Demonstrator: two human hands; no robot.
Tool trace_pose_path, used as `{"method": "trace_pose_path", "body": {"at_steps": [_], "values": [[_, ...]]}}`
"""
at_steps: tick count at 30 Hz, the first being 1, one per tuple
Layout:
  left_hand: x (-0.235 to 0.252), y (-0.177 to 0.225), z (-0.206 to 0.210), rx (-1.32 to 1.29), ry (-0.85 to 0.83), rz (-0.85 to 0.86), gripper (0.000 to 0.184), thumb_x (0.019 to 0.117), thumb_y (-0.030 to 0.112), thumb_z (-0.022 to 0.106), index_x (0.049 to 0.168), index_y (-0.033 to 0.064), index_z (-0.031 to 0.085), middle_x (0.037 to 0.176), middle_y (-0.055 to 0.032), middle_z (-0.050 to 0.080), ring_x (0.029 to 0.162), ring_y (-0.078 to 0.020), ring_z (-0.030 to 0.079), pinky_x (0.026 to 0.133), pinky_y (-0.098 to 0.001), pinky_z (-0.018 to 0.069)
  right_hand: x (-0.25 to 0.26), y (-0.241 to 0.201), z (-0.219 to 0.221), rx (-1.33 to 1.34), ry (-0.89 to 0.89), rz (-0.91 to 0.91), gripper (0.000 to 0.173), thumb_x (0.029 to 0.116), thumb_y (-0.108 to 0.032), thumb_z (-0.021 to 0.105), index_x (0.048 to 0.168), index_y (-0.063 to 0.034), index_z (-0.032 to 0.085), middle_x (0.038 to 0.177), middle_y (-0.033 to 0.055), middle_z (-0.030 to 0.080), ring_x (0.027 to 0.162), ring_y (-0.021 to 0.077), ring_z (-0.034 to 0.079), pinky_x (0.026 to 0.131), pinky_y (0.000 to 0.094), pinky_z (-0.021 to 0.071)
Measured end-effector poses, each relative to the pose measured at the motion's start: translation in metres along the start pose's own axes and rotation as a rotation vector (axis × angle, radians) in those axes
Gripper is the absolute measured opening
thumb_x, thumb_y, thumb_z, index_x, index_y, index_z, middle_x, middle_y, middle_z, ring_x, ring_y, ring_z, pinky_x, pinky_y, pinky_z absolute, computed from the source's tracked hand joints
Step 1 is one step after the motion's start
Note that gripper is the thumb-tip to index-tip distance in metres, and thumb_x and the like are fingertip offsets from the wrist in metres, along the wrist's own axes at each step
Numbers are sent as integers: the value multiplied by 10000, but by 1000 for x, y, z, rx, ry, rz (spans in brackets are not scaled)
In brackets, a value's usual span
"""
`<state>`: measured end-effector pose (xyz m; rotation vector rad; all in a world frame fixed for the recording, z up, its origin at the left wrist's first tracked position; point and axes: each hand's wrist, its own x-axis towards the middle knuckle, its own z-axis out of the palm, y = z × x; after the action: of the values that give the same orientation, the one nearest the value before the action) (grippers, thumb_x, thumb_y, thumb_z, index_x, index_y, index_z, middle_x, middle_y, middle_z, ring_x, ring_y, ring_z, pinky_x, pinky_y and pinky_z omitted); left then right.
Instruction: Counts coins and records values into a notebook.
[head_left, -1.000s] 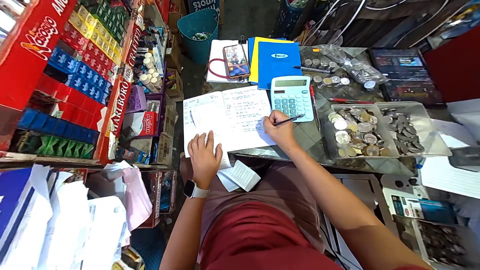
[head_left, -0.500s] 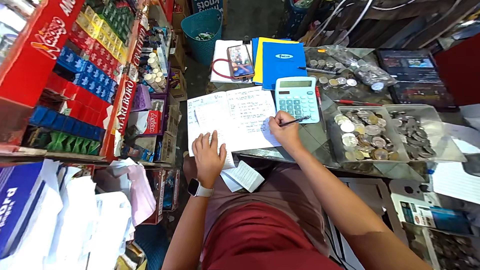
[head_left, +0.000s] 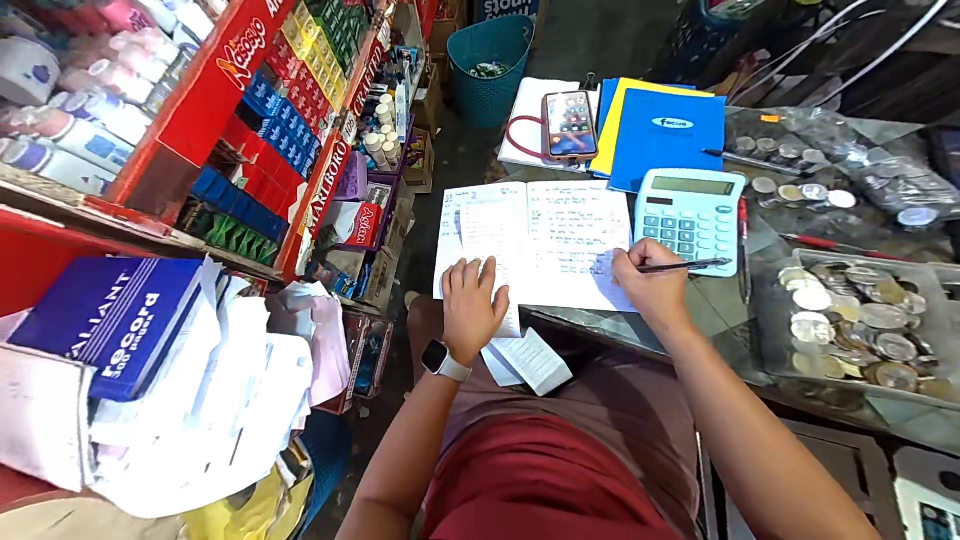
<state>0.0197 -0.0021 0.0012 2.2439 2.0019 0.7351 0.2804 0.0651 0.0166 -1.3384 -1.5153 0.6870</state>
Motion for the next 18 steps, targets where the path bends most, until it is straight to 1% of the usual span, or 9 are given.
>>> {"method": "trace_pose_path", "body": {"at_steps": [8,12,16,18], "values": [[0,1,-1,-8,-6,-4,469,1001,341,543,1381,87,645,1335,-199,637,1310,-444,533,1132,-619,341,0,-1,1,35,10,8,289,911,-75,604,696,-135,419,604,-86,436,504,-39,454,506,126,416],[0,0,-2,-11,1,3,461,998,335,547,1368,83,655,1331,-203,641,1296,-454,542,1113,-635,348,-1,-7,1,20,6,27,271,911,-60,603,707,-103,431,610,-65,437,515,-28,456,519,134,415],[-2,-2,2,-7,25,16,485,1009,369,493,1370,89,655,1336,-207,636,1299,-462,535,1115,-637,339,-1,-7,-1,122,72,80,291,904,-29,615,705,-127,427,568,-78,465,468,-10,488,481,160,461],[-3,-4,2,1,33,22,493,1012,380,479,1363,85,659,1330,-213,636,1297,-461,535,1110,-639,339,-2,-6,0,153,94,96,295,916,-27,605,711,-135,423,560,-79,468,460,1,490,475,172,469]]}}
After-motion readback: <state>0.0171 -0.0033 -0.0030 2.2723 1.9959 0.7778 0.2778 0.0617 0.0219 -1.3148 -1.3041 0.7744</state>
